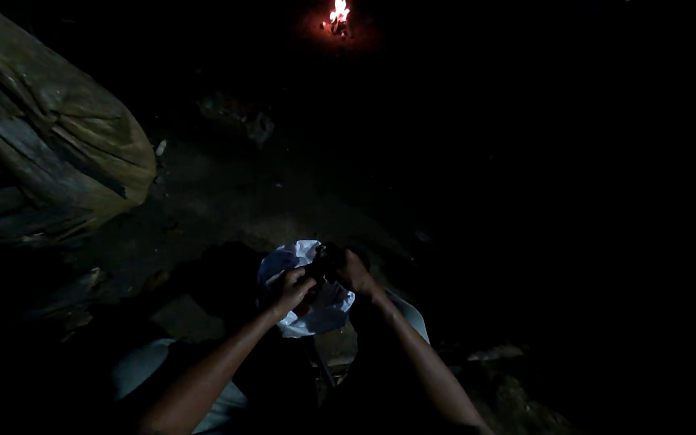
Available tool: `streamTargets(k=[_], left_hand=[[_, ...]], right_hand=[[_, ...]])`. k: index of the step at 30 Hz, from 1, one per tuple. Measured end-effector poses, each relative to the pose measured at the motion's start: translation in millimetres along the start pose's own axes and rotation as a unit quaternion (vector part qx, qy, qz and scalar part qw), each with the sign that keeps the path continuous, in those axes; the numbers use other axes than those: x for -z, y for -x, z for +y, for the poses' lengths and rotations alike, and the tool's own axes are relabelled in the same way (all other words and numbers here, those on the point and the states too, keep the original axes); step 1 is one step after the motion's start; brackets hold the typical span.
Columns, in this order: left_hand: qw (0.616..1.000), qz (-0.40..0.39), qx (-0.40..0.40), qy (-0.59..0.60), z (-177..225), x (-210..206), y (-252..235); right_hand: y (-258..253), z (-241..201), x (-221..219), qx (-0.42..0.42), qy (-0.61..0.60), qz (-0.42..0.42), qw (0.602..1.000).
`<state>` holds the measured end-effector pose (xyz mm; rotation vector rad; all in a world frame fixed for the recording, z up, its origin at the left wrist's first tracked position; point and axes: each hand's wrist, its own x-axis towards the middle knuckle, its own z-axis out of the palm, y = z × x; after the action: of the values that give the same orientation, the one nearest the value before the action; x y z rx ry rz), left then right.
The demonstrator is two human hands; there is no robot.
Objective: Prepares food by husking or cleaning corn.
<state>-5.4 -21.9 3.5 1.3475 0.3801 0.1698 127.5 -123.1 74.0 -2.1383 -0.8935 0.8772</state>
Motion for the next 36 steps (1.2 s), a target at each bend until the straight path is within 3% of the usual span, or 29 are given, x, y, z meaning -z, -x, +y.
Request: streamTargets(k=[16, 27, 30, 36], left_hand=[[0.999, 0.004, -0.028, -0.032, 2.4, 1.5, 0.6], [0.991, 0.070, 0.020, -0.111, 3.7, -2.5, 0.2], [0.988, 0.075, 0.038, -0.128, 4.7, -3.0, -0.8], [0.999, 0.022, -0.049, -0.002, 2.6, 1.9, -6.6]], right_hand=[[0.0, 4.5, -2.1, 0.021, -0.052, 0.001, 0.998], [-0.2, 4.4, -10.3, 0.044, 0.030, -0.019, 0.998], [-2.1, 12.9, -8.4, 0.050, -0.017, -0.017, 0.998], [-0.6, 8.0, 11.1, 0.012, -0.234, -0.017, 0.972]])
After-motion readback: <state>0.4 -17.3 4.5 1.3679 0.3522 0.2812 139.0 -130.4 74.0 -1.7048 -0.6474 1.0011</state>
